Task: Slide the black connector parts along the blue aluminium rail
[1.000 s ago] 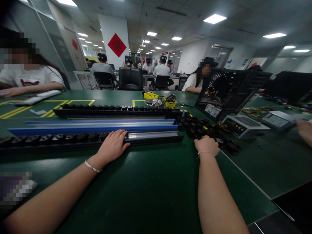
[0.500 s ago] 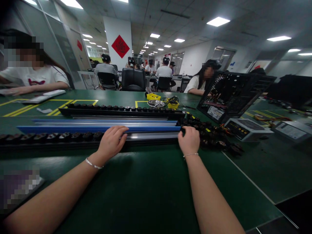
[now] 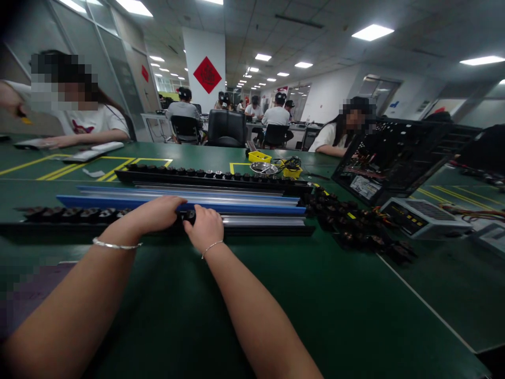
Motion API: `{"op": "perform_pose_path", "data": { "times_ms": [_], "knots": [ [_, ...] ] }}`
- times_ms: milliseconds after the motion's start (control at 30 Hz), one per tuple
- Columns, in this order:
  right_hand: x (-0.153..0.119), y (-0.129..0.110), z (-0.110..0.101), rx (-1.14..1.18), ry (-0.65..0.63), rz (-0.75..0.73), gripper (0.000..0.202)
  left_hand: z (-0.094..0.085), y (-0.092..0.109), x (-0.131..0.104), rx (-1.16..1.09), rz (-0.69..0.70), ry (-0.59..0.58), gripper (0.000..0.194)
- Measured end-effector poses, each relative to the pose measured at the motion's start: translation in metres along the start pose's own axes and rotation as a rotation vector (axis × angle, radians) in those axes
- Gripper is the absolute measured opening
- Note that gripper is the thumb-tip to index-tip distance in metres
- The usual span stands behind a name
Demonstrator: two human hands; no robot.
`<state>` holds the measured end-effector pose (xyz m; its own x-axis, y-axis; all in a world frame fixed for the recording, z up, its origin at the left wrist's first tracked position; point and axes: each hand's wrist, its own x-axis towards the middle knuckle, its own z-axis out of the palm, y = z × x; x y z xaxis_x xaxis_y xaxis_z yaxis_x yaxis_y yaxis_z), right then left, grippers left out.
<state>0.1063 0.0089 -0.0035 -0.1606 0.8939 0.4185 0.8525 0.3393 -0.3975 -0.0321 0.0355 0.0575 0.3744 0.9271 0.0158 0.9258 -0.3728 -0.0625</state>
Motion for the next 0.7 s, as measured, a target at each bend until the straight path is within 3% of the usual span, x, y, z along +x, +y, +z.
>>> {"op": "perform_pose_path", "data": {
  "times_ms": [300,700],
  "knots": [
    [0.003,-0.009,0.006,-0.063,0.019,0.045,0.02,0.01,0.003,0.001,0.009,0.083,-0.088,0.044],
    [0.003,-0.006,0.006,-0.056,0.009,0.076,0.024,0.021,-0.003,0.009,-0.018,0.068,-0.085,0.049]
  ]
}}
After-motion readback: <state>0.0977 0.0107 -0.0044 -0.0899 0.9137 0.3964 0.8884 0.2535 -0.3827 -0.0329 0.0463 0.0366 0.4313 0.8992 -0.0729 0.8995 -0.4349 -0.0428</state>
